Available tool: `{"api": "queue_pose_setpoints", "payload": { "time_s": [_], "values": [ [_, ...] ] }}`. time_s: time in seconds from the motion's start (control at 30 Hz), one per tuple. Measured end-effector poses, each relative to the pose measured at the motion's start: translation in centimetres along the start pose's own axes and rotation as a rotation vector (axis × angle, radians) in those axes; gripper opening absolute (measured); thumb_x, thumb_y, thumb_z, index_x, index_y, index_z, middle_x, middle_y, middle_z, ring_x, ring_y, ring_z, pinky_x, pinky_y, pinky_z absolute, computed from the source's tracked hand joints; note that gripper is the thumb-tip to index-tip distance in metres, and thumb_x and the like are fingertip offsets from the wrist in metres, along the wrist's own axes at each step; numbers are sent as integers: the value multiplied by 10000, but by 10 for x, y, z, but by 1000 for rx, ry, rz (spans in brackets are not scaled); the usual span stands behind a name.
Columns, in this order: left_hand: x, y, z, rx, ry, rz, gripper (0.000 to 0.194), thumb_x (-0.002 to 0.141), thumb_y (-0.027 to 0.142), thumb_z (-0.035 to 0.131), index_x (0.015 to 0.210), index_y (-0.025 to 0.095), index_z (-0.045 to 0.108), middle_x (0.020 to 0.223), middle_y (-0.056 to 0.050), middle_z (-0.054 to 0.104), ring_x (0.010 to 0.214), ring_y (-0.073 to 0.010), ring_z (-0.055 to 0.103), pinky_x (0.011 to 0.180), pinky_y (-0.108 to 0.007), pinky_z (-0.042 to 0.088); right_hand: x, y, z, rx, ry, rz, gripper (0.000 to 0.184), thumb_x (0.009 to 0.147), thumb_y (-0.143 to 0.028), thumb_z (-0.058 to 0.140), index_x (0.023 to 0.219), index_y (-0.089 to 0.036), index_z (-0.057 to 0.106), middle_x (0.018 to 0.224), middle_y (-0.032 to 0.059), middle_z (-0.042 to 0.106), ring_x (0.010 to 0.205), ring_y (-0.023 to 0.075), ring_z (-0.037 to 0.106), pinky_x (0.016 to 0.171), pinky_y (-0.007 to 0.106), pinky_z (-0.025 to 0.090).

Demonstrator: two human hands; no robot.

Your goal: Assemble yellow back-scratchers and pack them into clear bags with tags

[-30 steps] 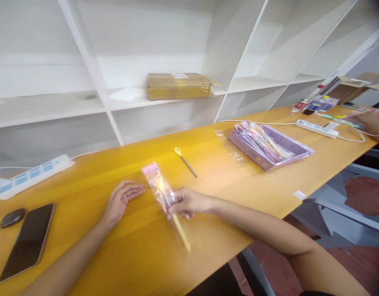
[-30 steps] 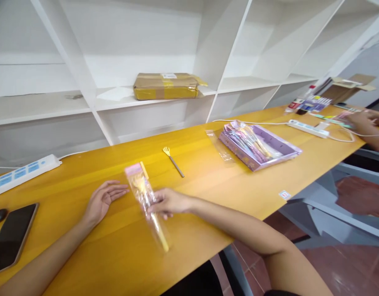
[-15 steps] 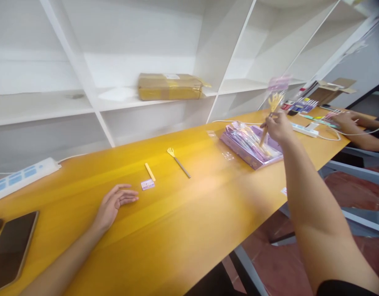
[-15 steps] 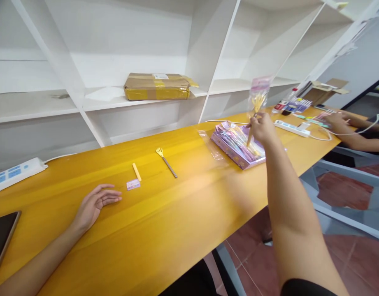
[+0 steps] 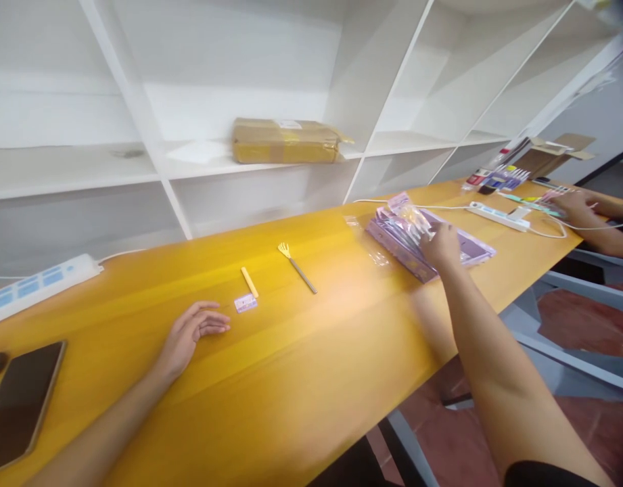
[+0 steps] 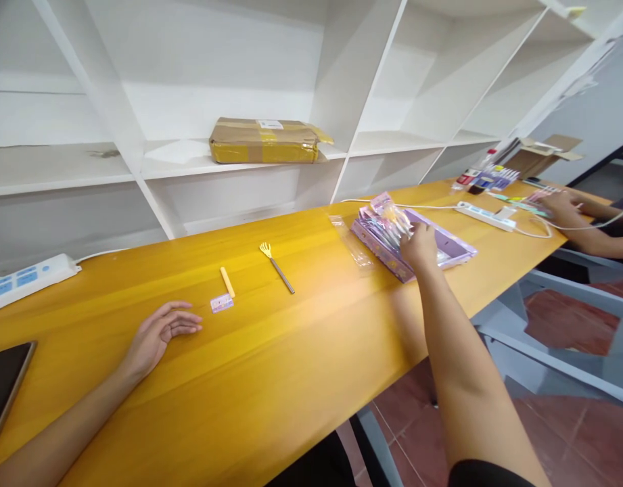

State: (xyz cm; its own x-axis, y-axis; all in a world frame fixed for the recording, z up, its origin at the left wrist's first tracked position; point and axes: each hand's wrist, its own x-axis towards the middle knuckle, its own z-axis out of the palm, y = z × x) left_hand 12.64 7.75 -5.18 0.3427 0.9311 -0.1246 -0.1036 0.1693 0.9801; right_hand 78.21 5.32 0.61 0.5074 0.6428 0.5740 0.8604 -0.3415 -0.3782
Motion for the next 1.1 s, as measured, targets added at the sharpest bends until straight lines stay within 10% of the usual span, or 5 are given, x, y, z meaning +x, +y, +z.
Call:
{"api": "queue_pose_setpoints", "payload": {
  "time_s": [0.3,0.53,0.77,1.1],
  "values": [
    [-4,3,4,13,-15,8,346,931,447,664,1102,147,662,945,-134,816,834,-271,783,842,-417,599,20,-135,-1,98,-102,-173,195,951,-195,580,1089,-159,713,1063,136,708,838,184,611,829,315,432],
    [-5,0,4,54,-13,4,255,920,404,662,1008,166,638,829,-91,796,725,-225,752,718,-341,564,-68,-280,39,-252,-642,-402,408,1036,-465,471,1116,-146,712,1109,194,738,1022,310,701,843,369,483],
    [-5,-5,2,73,-34,8,203,952,380,623,1004,183,624,809,-71,786,685,-207,735,667,-319,544,-109,-307,101,-302,-916,-400,358,1030,-220,433,1213,-19,665,1153,299,703,1100,344,703,871,378,496],
    [-7,-2,3,163,-65,18,217,963,401,598,998,187,611,792,-63,774,660,-196,722,639,-302,536,-152,-364,92,51,-924,-527,486,1070,-557,416,1190,-140,634,1108,192,742,982,261,697,800,290,445]
  ]
}}
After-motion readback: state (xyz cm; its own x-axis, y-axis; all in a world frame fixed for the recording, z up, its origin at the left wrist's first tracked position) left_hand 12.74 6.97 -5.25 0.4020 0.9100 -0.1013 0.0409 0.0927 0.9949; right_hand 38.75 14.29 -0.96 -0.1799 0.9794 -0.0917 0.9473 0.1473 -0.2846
